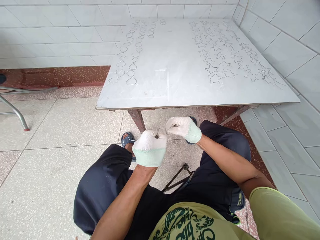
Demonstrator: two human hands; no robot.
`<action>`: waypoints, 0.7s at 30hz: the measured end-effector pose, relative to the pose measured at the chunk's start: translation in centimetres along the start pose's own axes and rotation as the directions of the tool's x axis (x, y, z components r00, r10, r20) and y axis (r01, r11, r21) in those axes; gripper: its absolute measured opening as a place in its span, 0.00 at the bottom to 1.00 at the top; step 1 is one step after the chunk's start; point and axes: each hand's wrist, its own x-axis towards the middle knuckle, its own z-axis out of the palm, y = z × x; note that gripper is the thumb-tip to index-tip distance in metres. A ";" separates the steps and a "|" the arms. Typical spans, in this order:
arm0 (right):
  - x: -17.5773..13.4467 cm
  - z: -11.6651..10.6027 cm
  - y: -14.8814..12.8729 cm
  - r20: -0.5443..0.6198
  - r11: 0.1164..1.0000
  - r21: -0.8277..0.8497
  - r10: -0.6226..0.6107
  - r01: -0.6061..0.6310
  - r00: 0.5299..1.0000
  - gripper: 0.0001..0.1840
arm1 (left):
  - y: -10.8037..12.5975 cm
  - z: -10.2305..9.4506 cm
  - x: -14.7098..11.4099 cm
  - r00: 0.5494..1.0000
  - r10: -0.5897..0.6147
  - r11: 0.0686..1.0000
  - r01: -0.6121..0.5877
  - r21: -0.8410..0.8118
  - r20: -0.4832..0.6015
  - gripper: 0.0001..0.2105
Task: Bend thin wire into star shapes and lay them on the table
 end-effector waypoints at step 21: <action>0.7 0.6 1.0 -0.116 0.998 0.044 0.060 -0.055 0.991 0.06 | -1.1 -0.8 1.4 0.972 -0.096 0.827 0.198 -0.526 0.214 0.17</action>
